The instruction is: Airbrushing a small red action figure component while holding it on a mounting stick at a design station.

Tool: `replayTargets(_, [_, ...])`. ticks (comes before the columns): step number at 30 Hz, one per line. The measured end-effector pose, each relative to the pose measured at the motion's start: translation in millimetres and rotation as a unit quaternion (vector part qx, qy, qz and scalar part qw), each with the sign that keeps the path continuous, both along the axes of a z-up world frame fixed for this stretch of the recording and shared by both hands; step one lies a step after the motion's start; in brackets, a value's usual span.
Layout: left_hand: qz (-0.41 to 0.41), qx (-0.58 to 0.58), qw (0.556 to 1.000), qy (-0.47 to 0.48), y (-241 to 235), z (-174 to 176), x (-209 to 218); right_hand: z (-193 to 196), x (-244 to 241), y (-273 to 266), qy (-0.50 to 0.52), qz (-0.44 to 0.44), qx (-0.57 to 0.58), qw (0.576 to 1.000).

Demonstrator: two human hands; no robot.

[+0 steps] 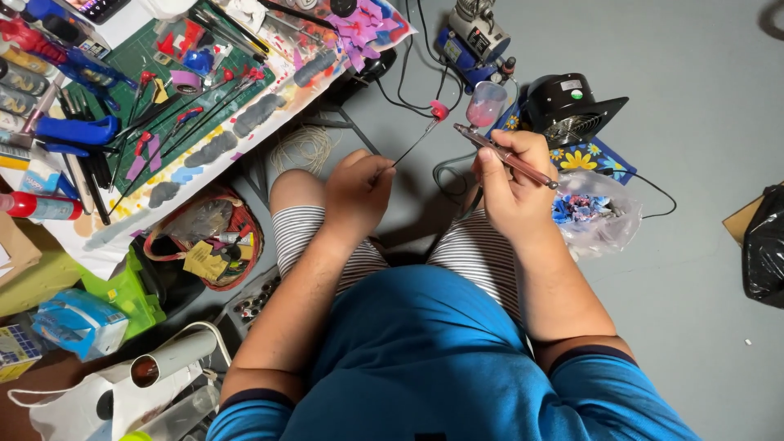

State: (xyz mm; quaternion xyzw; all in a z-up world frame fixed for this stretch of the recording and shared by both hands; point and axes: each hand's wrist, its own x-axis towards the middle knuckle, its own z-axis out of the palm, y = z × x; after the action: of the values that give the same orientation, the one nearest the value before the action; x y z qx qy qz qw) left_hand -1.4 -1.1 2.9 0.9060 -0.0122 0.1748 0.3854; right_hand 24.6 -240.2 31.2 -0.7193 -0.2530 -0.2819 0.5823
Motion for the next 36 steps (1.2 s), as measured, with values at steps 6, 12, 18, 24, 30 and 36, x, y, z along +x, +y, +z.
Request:
replayTargets(6, [-0.004, 0.013, 1.0, -0.01, 2, -3, 1, 0, 0, -1, 0.003, 0.009, 0.024, 1.0])
replayTargets(12, [0.013, 0.061, 0.996, -0.06, 7, -15, 2, 1, 1, -9, 0.004, 0.029, 0.053, 0.998])
replayTargets(18, [0.011, 0.075, 0.994, -0.079, 9, -18, 3, -5, -3, -11, 0.01, 0.03, 0.052, 0.998])
replayTargets(24, [0.016, 0.08, 0.992, -0.097, 9, -19, 3, -4, -6, -6, 0.023, 0.016, 0.018, 0.999])
replayTargets(30, [0.009, 0.096, 0.987, -0.128, 8, -16, 2, -9, -6, -5, 0.022, 0.006, -0.001, 1.0])
replayTargets(36, [0.005, 0.107, 0.985, -0.135, 7, -12, 0, -14, -1, -5, 0.009, -0.005, -0.007, 1.0])
